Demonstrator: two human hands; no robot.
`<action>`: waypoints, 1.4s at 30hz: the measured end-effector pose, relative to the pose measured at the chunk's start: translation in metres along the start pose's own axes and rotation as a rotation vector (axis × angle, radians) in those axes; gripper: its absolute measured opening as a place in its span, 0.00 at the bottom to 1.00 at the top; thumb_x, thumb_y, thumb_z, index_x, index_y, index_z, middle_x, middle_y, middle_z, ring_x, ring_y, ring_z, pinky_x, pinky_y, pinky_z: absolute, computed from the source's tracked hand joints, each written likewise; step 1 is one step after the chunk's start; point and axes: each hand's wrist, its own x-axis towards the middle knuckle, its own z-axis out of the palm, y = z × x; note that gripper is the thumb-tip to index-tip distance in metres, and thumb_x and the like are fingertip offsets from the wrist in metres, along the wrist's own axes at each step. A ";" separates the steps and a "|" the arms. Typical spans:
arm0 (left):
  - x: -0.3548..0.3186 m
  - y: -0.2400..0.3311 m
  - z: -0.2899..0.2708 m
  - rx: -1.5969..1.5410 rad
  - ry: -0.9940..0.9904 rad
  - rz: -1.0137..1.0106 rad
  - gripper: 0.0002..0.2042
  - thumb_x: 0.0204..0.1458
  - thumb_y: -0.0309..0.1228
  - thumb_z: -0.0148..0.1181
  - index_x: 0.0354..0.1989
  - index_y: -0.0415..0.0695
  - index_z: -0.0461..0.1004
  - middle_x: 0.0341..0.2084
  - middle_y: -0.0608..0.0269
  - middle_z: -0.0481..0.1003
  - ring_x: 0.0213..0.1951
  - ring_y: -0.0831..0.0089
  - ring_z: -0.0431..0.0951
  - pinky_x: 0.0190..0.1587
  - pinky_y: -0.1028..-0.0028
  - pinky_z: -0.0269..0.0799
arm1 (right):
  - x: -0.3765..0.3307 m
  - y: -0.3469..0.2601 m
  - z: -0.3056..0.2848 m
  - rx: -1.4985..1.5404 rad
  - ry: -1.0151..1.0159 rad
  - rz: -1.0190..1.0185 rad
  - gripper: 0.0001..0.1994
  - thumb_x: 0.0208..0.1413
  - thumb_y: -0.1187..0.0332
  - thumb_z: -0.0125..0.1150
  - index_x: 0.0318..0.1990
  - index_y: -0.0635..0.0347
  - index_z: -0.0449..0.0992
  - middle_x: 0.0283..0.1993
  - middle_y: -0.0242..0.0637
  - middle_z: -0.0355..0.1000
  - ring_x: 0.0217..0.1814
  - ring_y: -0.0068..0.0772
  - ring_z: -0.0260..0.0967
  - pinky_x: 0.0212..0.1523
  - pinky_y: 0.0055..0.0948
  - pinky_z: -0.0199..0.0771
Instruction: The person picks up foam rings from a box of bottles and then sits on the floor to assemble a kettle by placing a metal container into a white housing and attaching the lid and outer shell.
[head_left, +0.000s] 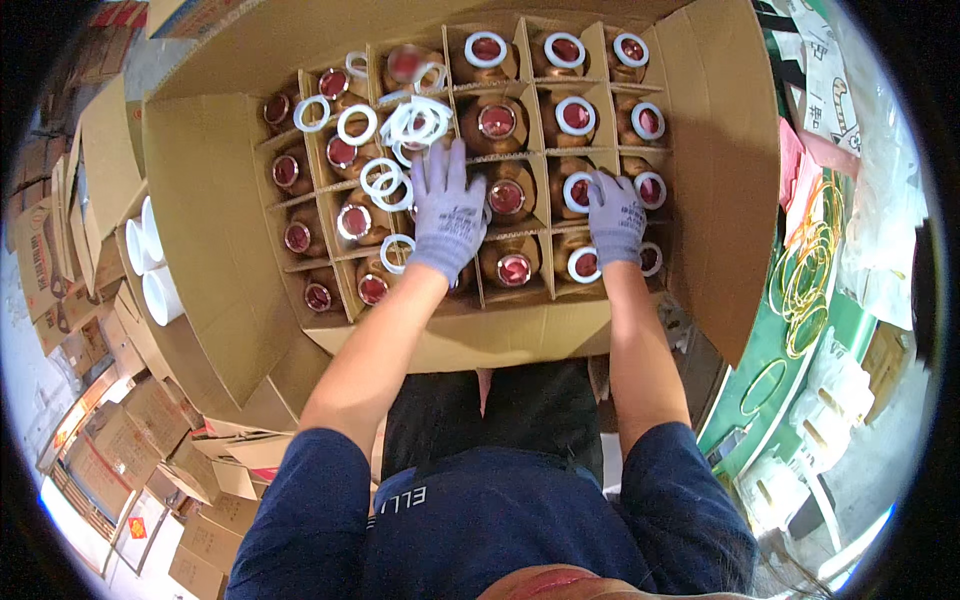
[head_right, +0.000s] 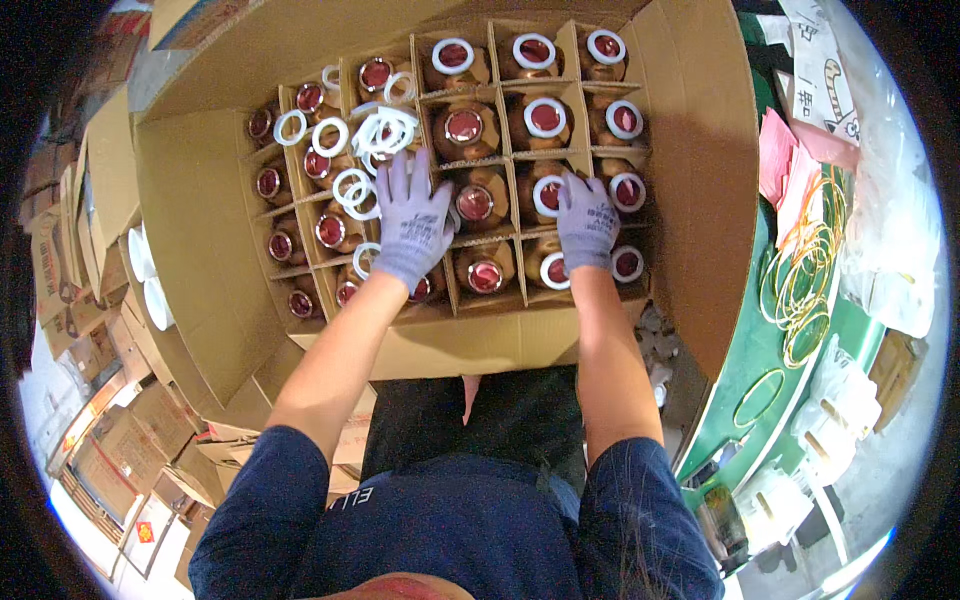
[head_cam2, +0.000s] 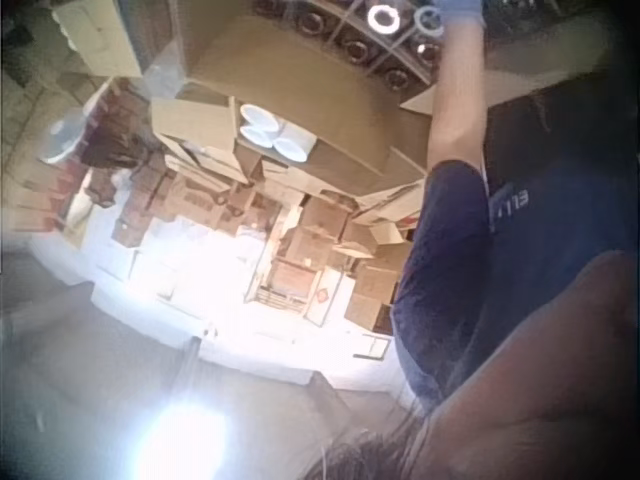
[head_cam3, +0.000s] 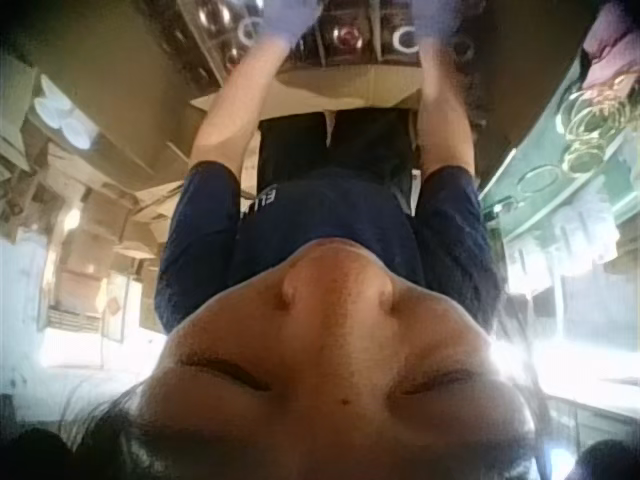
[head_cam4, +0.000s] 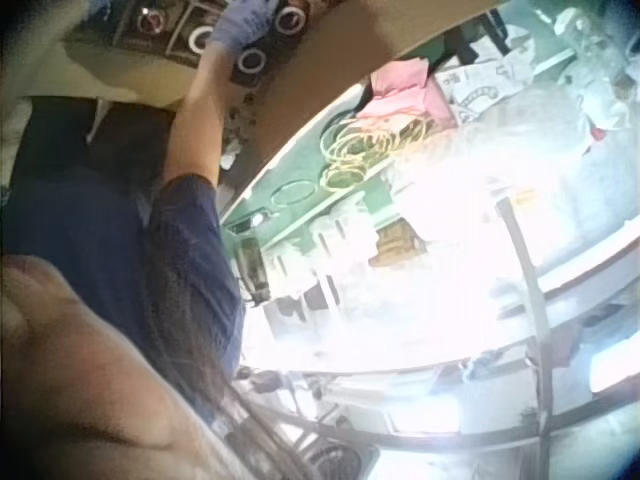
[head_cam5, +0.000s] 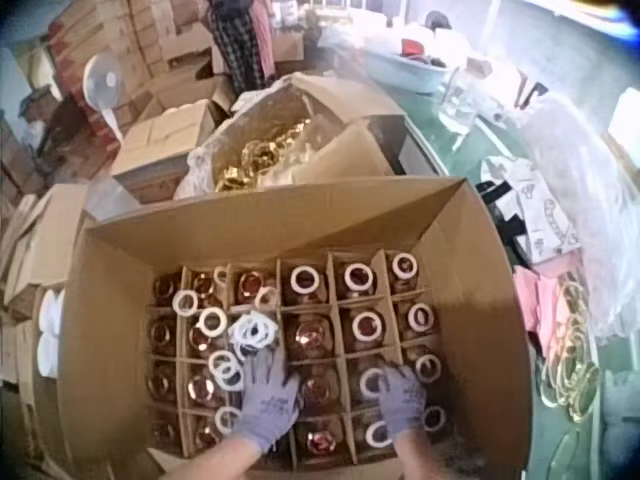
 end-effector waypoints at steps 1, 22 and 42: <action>0.007 0.006 0.001 0.016 0.021 0.034 0.18 0.39 0.42 0.72 0.39 0.52 0.83 0.70 0.49 0.55 0.71 0.44 0.51 0.71 0.39 0.35 | 0.002 0.004 -0.005 -0.048 0.050 -0.050 0.16 0.62 0.59 0.56 0.55 0.48 0.78 0.51 0.48 0.72 0.48 0.52 0.73 0.48 0.46 0.75; -0.032 0.028 -0.025 -1.224 0.001 -0.312 0.09 0.56 0.29 0.61 0.44 0.40 0.78 0.29 0.56 0.79 0.29 0.68 0.80 0.35 0.70 0.75 | -0.042 -0.014 -0.011 0.271 0.083 -0.161 0.16 0.56 0.63 0.65 0.50 0.57 0.76 0.44 0.47 0.74 0.43 0.54 0.74 0.45 0.43 0.75; -0.050 -0.013 -0.023 -0.353 0.191 0.197 0.30 0.42 0.29 0.63 0.59 0.45 0.70 0.58 0.55 0.71 0.63 0.51 0.63 0.67 0.48 0.54 | -0.040 -0.071 0.044 0.173 0.015 -0.660 0.07 0.52 0.70 0.62 0.39 0.55 0.77 0.42 0.38 0.72 0.42 0.45 0.73 0.43 0.42 0.75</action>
